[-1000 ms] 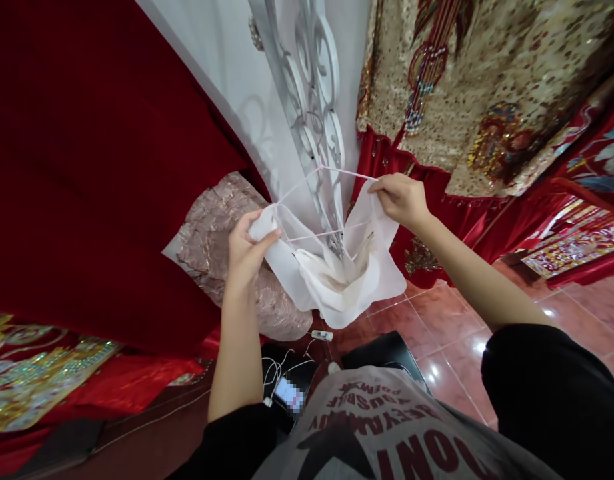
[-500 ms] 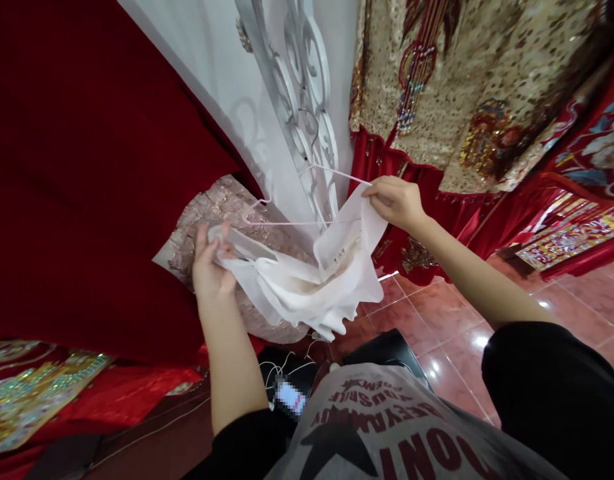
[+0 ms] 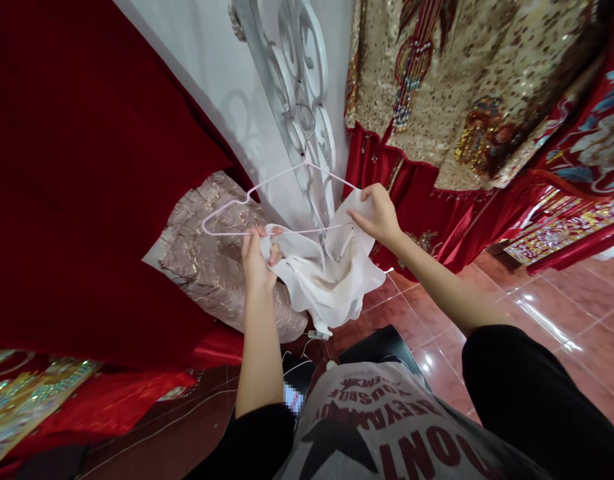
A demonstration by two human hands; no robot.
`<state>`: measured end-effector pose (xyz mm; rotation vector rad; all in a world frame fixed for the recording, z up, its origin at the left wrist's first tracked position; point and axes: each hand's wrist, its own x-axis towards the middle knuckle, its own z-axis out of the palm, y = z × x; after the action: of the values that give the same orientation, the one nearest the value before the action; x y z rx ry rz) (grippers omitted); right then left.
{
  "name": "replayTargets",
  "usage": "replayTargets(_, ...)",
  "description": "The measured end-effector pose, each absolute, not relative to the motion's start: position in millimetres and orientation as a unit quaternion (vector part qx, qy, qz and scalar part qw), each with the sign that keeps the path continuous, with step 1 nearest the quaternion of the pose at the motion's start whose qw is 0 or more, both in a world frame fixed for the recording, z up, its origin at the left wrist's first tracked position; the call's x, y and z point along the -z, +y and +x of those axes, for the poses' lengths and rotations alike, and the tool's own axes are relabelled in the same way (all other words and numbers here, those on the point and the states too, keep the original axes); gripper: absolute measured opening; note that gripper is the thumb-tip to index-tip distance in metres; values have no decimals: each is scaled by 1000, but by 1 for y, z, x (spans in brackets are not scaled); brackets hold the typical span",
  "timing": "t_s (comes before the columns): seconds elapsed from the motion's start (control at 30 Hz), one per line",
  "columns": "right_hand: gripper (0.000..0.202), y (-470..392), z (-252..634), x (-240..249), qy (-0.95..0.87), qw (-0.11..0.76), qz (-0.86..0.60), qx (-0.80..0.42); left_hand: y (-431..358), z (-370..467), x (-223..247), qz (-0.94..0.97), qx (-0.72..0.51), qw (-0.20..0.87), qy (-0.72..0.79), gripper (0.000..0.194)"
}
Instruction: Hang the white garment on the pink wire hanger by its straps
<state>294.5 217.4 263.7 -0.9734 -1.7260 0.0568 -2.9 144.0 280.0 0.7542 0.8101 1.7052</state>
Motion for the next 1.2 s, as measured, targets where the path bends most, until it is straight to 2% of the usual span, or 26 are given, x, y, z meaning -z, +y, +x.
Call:
replayTargets(0.13,22,215,301,-263,-714,528,-455,-61,132,-7,-278,347,-700,513,355,42)
replayTargets(0.3,22,205,313,-277,-685,494,-531,-72,127,-6,-278,360,-696,509,356,46)
replayTargets(0.43,9,207,324,-292,-677,432,-590,-87,124,-3,-279,353,-701,508,355,48)
replayTargets(0.5,19,215,334,-300,-684,405,-595,-118,123,-6,-281,344,-704,507,359,47)
replayTargets(0.6,20,228,358,-307,-634,434,-606,-205,121,-12,-285,336,-701,513,364,44)
replayTargets(0.73,17,226,384,-298,-457,486,-604,-435,120,-6,-282,322,-678,558,354,41)
replayTargets(0.87,32,195,390,-273,-337,485,-544,-597,122,14,-266,286,-659,601,351,36)
replayTargets(0.97,39,168,386,-261,-319,462,-548,-620,123,24,-255,261,-659,618,341,28)
replayTargets(1.07,31,147,374,-266,-369,481,-513,-609,121,24,-249,249,-665,625,326,28)
replayTargets(1.17,67,135,347,-281,-475,523,-447,-548,112,20,-248,250,-676,616,319,38)
replayTargets(1.2,73,135,334,-285,-510,532,-431,-521,108,18,-247,250,-684,607,318,40)
